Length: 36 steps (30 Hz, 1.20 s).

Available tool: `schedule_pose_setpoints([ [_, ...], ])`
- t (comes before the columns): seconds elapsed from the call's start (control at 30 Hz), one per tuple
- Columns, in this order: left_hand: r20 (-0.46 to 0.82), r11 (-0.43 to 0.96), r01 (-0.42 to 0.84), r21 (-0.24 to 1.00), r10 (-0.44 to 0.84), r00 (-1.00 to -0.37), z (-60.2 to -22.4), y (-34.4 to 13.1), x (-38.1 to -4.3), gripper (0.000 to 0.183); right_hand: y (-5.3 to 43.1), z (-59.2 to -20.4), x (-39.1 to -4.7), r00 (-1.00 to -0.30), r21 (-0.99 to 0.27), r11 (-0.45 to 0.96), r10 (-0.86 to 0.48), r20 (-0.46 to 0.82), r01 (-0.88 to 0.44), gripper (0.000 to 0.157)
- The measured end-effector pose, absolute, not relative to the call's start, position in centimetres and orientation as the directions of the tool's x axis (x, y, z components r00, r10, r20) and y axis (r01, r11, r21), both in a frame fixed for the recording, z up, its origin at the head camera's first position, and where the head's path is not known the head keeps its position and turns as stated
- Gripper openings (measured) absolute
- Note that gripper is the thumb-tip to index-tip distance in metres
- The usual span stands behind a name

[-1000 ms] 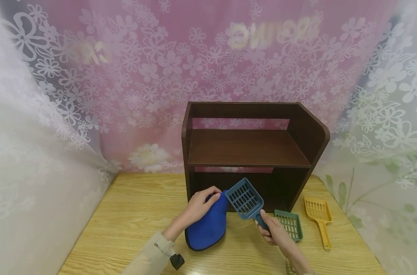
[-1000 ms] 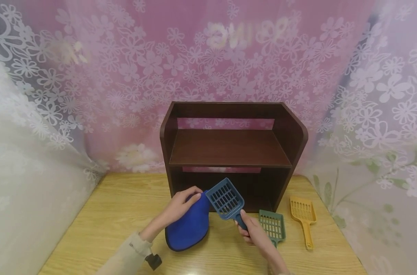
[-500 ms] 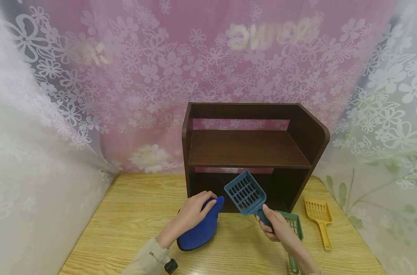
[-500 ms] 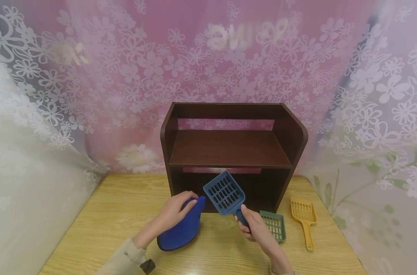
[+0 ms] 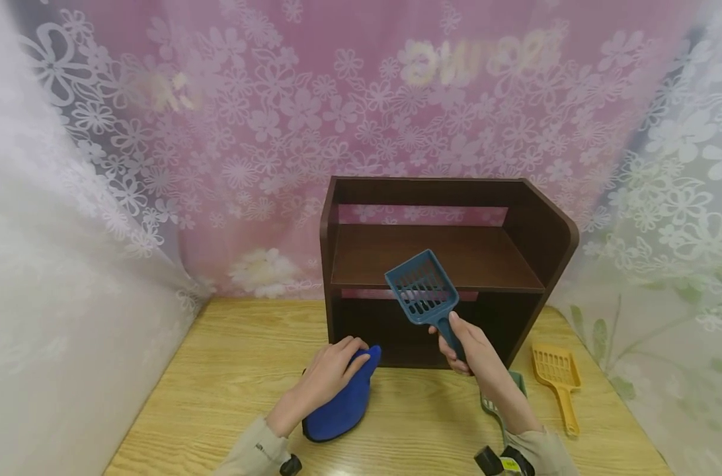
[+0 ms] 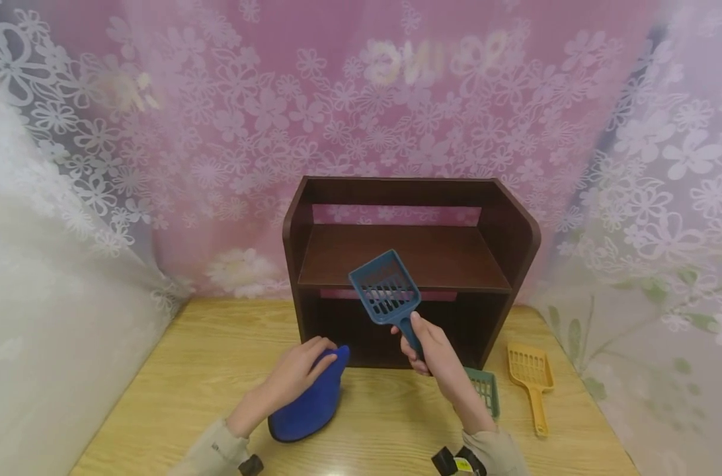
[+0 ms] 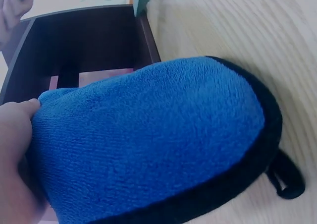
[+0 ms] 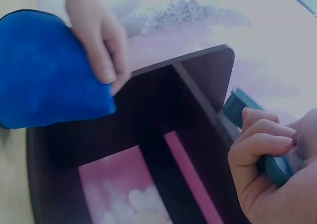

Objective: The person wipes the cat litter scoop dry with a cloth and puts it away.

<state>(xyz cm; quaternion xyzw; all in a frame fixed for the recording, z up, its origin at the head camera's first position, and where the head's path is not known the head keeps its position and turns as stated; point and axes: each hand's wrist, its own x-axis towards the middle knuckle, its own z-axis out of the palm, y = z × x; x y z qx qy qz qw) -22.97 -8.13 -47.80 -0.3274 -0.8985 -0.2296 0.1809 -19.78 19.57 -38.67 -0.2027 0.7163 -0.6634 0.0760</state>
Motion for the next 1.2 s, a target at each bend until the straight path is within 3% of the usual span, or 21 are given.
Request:
schedule_pose_setpoints([
  [0.43,0.501,0.707,0.668,0.232,0.501,-0.705,-48.6,-9.3,-22.7,0.023,16.4,-35.3,-23.9,-0.927,-0.973,0.059,-0.321,0.194,-0.224,0.048],
  [0.83,0.5,0.713,0.673,0.198,0.517,-0.695,-48.7,-10.6,-22.3,0.023,13.2,-32.0,-29.3,-0.91,-0.976,0.107,-0.393,0.132,-0.188,0.047],
  [1.2,0.52,0.728,0.67,0.142,0.521,-0.677,-49.0,-10.9,-22.3,0.023,10.4,-31.4,-33.1,-0.934,-0.922,0.357,-0.357,0.011,-0.147,0.042],
])
